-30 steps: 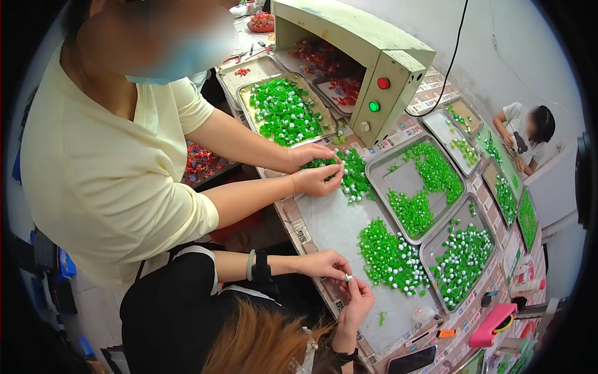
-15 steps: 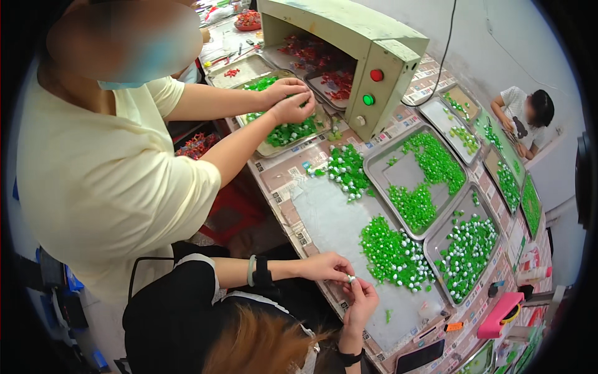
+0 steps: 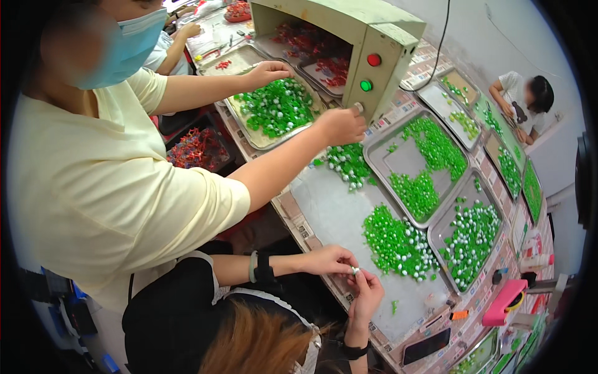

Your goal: The person assembles small green and white plastic toy figures at a workstation. They pick up green bodies and white heads, apply adhesive from a bottle to the green parts, and attach the heads. The finished figures are placed onto a metal tray. Other workers are visible in the background performing similar tasks.

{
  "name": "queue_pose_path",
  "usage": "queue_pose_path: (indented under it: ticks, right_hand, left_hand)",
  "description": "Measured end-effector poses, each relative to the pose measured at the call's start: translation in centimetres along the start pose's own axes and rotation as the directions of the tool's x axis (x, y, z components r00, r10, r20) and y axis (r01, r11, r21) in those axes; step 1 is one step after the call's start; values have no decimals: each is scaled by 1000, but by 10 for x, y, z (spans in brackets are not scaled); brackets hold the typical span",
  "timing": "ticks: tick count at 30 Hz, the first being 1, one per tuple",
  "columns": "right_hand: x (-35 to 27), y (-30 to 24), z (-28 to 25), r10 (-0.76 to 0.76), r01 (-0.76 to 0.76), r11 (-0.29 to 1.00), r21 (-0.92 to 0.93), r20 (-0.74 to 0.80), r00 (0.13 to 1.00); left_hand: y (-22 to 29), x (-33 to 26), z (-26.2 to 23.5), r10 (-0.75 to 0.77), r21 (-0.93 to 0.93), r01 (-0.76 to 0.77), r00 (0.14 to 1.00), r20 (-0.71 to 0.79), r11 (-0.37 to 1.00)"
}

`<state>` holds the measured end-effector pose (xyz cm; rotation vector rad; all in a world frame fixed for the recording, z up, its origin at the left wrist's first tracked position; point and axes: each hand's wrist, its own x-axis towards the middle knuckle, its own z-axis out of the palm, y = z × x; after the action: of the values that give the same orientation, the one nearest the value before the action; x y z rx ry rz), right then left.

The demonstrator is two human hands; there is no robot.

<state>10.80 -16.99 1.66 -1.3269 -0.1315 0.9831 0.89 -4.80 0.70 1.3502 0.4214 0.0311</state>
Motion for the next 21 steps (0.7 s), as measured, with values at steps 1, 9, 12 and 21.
queue_pose_path:
  ticks: [1,9,12,21]
  right_hand:
    - [0,-1,1,3,-3,1000,-3,4,1000]
    - [4,-3,-2,42,-40,997,-64,26,999]
    - [2,-4,-5,11,-9,999,-48,32,999]
    - [-14,-8,-11,-105,98,989,113,59,993]
  left_hand:
    - [0,1,1,3,-5,-3,1000,6,1000]
    - [-6,2,3,13,-165,-20,999,-44,986]
    - [7,-2,8,-5,-95,0,999,-52,996]
    - [35,-12,24,279,390,-214,953,-117,896]
